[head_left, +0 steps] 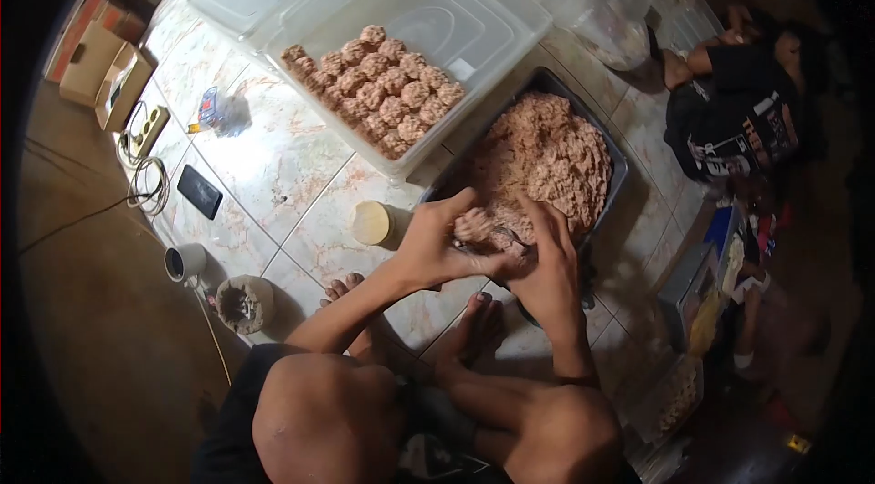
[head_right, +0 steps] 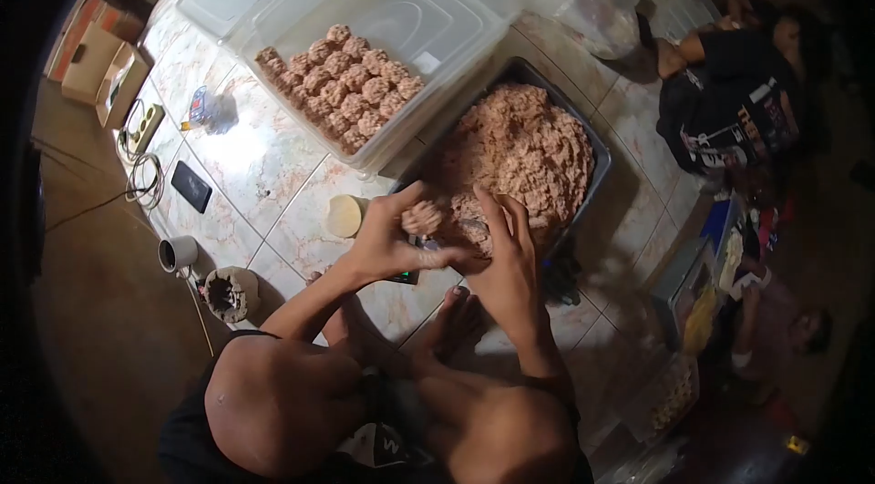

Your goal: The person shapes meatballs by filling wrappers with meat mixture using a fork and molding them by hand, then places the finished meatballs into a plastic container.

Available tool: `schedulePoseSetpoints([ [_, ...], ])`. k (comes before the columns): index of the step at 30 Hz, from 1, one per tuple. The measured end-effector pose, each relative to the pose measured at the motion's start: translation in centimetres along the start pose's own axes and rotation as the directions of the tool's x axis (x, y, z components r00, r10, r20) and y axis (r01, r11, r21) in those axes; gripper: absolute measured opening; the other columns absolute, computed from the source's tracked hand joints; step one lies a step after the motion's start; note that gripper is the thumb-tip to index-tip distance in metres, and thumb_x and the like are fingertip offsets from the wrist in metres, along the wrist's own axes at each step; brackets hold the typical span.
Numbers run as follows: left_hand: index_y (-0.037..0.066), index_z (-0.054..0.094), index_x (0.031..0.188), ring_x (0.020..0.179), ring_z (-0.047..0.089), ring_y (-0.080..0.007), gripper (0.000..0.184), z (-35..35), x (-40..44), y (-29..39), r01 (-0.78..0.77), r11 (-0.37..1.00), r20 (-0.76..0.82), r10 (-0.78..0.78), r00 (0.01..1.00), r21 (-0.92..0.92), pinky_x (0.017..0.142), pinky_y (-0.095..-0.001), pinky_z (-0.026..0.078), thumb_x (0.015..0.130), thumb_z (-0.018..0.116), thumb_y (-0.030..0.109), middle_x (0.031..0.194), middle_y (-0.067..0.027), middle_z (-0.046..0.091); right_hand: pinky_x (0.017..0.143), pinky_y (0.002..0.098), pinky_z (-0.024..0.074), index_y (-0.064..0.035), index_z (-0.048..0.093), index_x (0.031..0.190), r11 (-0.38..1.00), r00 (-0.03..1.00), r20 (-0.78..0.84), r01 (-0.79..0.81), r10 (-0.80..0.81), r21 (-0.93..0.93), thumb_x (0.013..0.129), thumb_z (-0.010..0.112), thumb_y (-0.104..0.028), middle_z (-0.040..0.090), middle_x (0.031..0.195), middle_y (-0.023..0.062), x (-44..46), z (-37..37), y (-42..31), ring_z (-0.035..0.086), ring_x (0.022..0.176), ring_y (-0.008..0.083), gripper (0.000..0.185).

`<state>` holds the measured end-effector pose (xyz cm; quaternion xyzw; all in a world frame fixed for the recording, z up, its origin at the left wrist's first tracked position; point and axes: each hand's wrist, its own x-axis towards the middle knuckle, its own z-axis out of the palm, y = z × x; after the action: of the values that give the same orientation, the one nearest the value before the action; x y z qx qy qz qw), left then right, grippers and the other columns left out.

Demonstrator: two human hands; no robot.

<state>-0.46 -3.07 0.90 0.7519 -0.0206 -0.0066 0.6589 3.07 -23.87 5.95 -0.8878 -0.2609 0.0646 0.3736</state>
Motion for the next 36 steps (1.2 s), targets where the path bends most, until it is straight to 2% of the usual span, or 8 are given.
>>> schedulePoseSetpoints([
  [2,-0.004,0.038,0.163,0.131,0.066,-0.0431,0.123,-0.4,0.1,1.3,-0.286,0.941,0.027,0.286,0.958,0.179,0.110,-0.0456,0.052,0.073,0.094,0.060,0.143,-0.0320,0.062,0.087,0.0489,0.0595,-0.0067,0.057,0.151,0.934,0.995,0.080,-0.081,0.056,0.347,0.081,0.087,-0.010,0.055,0.142,0.0235,1.0,-1.6,-4.9,0.064,0.122,0.0441,0.077],
  [5,-0.005,0.008,0.171,0.136,0.060,-0.0492,0.129,-1.3,-0.4,1.5,-0.435,0.899,-0.029,0.437,0.899,0.052,0.113,-0.0485,0.048,0.089,0.076,0.068,0.154,-0.0353,0.052,0.084,0.0394,0.0616,-0.0078,0.069,0.134,0.975,0.975,0.027,0.219,-0.218,-0.043,0.076,0.087,0.000,0.067,0.126,0.0173,3.1,-2.3,-6.8,0.072,0.111,0.0349,0.061],
  [9,0.000,0.065,0.132,0.071,0.063,-0.0128,0.048,-4.1,-2.9,1.6,-0.297,0.949,-0.418,0.229,0.879,-0.106,0.063,-0.0273,0.049,0.100,0.077,0.034,0.089,-0.0063,0.070,0.083,0.0377,0.0601,-0.0030,0.077,0.112,0.941,0.947,0.054,0.321,-0.317,-0.105,0.077,0.085,0.002,0.071,0.114,0.0137,8.9,-4.9,-12.1,0.075,0.098,0.0296,0.036],
  [12,0.002,0.071,0.104,0.060,0.058,-0.0146,0.023,-6.1,-4.9,-1.3,-0.026,0.997,-0.515,0.063,0.855,0.078,0.056,-0.0325,0.046,0.092,0.081,0.019,0.068,-0.0046,0.062,0.078,0.0361,0.0580,-0.0022,0.077,0.111,0.861,0.877,0.141,0.478,-0.459,-0.173,0.081,0.087,-0.008,0.072,0.113,0.0142,16.9,-4.4,-13.5,0.074,0.091,0.0267,0.031],
  [16,0.009,0.070,0.113,0.082,0.066,-0.0324,0.033,-6.0,-7.0,-7.7,0.341,0.833,-0.450,-0.126,0.884,0.435,0.071,-0.0444,0.054,0.090,0.081,0.031,0.089,-0.0120,0.063,0.082,0.0438,0.0593,0.0014,0.078,0.089,0.899,0.868,0.278,0.437,-0.411,-0.035,0.090,0.080,-0.035,0.076,0.087,0.0232,29.3,3.8,-14.1,0.077,0.085,0.0366,0.036],
  [23,0.011,0.072,0.108,0.098,0.060,-0.0325,0.029,-5.6,-9.3,-12.6,0.269,0.771,-0.379,-0.039,0.925,0.577,0.085,-0.0451,0.048,0.084,0.084,0.021,0.106,-0.0098,0.063,0.074,0.0479,0.0568,0.0003,0.082,0.098,0.926,0.837,0.543,0.256,-0.069,-0.278,0.107,0.046,-0.071,0.072,0.077,0.0198,39.8,16.6,-13.5,0.073,0.077,0.0258,0.080],
  [32,0.010,0.078,0.094,0.089,0.067,-0.0289,0.022,-7.1,-8.3,-12.3,0.346,0.834,-0.370,-0.187,0.910,0.431,0.085,-0.0390,0.046,0.079,0.089,0.020,0.094,-0.0061,0.071,0.106,0.0529,0.0534,0.0008,0.077,0.120,0.873,0.746,0.633,0.433,-0.206,-0.227,0.111,0.044,-0.058,0.074,0.114,0.0299,35.5,14.8,-14.0,0.072,0.112,0.0458,0.068],
  [36,-0.001,0.075,0.093,0.094,0.074,-0.0260,0.014,-9.7,-8.4,-11.0,0.153,0.947,-0.431,-0.018,0.902,0.281,0.086,-0.0394,0.057,0.084,0.085,0.004,0.102,-0.0135,0.075,0.094,0.0507,0.0590,-0.0070,0.074,0.119,0.696,0.713,-0.016,0.679,-0.701,-0.233,0.098,0.070,-0.030,0.072,0.114,0.0206,27.2,7.8,-13.6,0.074,0.101,0.0429,0.031],
])
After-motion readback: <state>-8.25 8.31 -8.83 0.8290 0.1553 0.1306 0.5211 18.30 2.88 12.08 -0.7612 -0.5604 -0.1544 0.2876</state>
